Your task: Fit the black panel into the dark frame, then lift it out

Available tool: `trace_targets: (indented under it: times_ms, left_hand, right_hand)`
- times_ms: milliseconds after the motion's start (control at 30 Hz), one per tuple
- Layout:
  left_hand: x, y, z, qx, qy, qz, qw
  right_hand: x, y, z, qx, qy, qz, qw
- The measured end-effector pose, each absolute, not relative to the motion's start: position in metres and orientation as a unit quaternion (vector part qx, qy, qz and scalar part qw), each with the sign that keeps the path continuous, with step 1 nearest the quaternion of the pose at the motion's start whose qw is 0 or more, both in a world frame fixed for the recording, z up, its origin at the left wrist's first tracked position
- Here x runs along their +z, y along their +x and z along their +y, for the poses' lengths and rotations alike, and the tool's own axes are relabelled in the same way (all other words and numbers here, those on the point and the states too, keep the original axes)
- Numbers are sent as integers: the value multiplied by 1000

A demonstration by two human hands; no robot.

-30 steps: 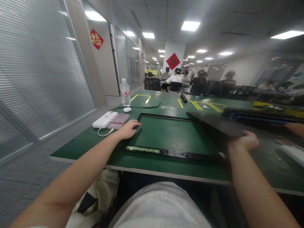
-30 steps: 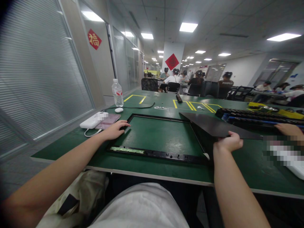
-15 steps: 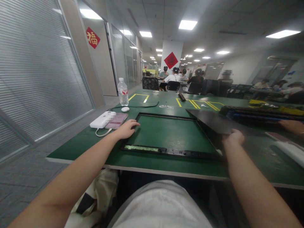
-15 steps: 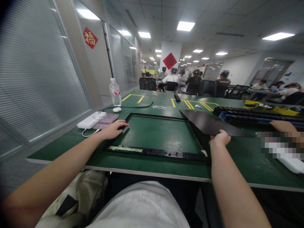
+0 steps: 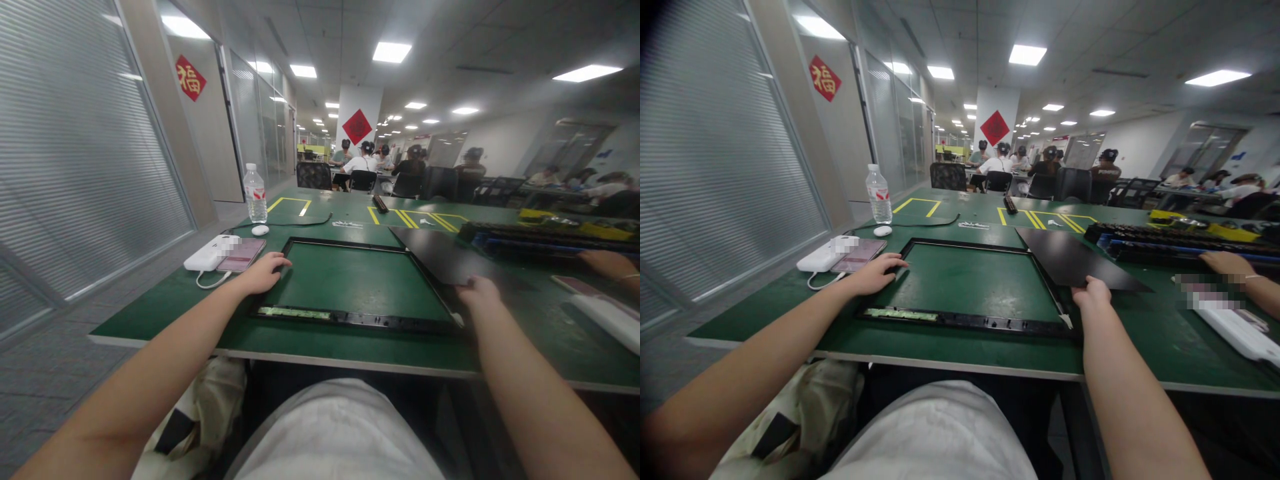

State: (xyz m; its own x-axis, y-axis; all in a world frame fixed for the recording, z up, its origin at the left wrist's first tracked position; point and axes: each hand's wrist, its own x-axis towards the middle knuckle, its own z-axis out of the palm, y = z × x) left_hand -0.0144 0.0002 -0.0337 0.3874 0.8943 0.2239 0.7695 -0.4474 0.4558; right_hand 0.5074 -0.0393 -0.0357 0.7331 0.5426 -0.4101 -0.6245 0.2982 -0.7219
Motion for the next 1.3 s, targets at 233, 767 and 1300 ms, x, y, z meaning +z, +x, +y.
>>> trace_targets:
  times_ms: [233,767,1300]
  left_hand:
    - [-33,-14,0,228,821,503,145]
    - [-31,-12,-3,214,826,506,128]
    - [-34,-14,1,194,830,513,101]
  right_hand:
    - [-45,513,-34,380,-472,-2,795]
    - [-51,514,-31,377,-471,-43,796]
    - [-48,516,-28,361,-427,-106,822]
